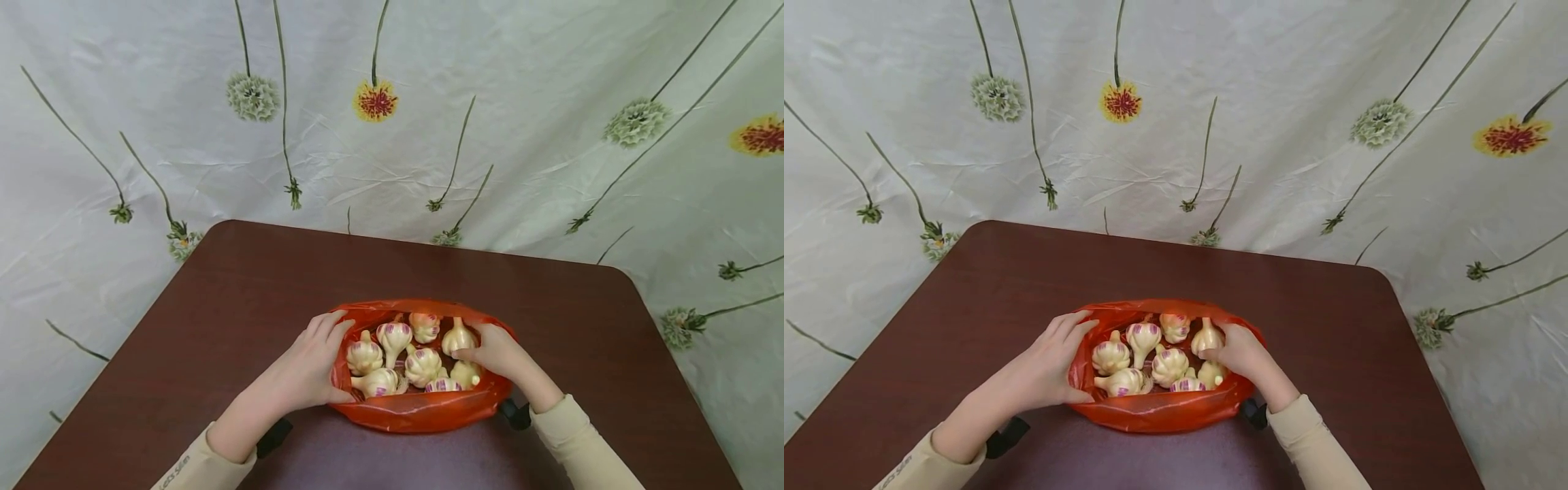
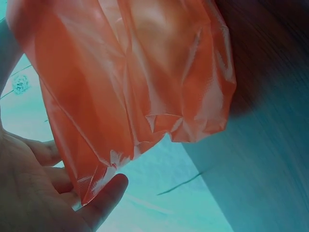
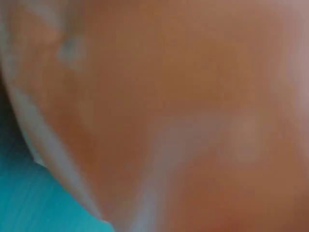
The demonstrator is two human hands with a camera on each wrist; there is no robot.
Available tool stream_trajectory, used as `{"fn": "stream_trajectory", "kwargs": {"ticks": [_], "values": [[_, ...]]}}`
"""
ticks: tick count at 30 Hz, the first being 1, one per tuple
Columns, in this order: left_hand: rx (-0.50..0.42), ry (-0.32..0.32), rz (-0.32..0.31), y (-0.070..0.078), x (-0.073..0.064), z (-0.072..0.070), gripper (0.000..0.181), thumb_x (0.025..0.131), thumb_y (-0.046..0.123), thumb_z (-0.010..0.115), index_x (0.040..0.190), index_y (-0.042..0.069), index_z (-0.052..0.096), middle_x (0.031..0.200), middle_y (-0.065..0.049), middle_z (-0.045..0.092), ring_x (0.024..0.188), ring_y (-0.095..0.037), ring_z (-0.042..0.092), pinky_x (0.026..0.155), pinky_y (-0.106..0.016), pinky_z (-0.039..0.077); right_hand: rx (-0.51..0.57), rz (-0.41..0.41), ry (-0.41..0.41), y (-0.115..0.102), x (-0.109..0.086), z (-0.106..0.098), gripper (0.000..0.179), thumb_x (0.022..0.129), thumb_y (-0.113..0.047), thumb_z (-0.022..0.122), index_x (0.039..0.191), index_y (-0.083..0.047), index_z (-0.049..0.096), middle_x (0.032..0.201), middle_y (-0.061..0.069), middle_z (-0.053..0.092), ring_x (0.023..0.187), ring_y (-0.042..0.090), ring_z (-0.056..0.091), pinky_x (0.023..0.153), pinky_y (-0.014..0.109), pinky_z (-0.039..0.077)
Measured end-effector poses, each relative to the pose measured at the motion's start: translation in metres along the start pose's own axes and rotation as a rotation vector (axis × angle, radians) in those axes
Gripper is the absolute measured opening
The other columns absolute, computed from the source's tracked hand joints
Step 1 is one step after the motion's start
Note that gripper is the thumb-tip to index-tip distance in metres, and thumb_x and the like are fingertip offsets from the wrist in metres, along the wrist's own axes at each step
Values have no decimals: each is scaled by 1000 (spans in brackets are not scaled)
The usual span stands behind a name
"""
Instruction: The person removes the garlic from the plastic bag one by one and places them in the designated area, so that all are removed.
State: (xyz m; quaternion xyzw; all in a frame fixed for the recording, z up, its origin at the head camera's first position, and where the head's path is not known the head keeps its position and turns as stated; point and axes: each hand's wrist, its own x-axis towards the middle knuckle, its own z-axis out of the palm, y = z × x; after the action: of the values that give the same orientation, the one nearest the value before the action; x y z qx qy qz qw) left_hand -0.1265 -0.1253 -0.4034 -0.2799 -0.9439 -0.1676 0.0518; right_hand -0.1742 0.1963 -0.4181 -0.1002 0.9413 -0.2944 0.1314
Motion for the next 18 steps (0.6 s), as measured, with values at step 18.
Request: {"fn": "stream_trajectory", "kwargs": {"ticks": [18], "values": [[37, 65, 33, -1, 2, 0, 109, 50, 46, 96, 132, -8, 49, 135, -29, 48, 121, -43, 45, 99, -50, 49, -79, -16, 62, 2, 2, 7, 70, 79, -24, 82, 136, 4, 54, 130, 21, 63, 118, 35, 60, 99, 50, 49]]}}
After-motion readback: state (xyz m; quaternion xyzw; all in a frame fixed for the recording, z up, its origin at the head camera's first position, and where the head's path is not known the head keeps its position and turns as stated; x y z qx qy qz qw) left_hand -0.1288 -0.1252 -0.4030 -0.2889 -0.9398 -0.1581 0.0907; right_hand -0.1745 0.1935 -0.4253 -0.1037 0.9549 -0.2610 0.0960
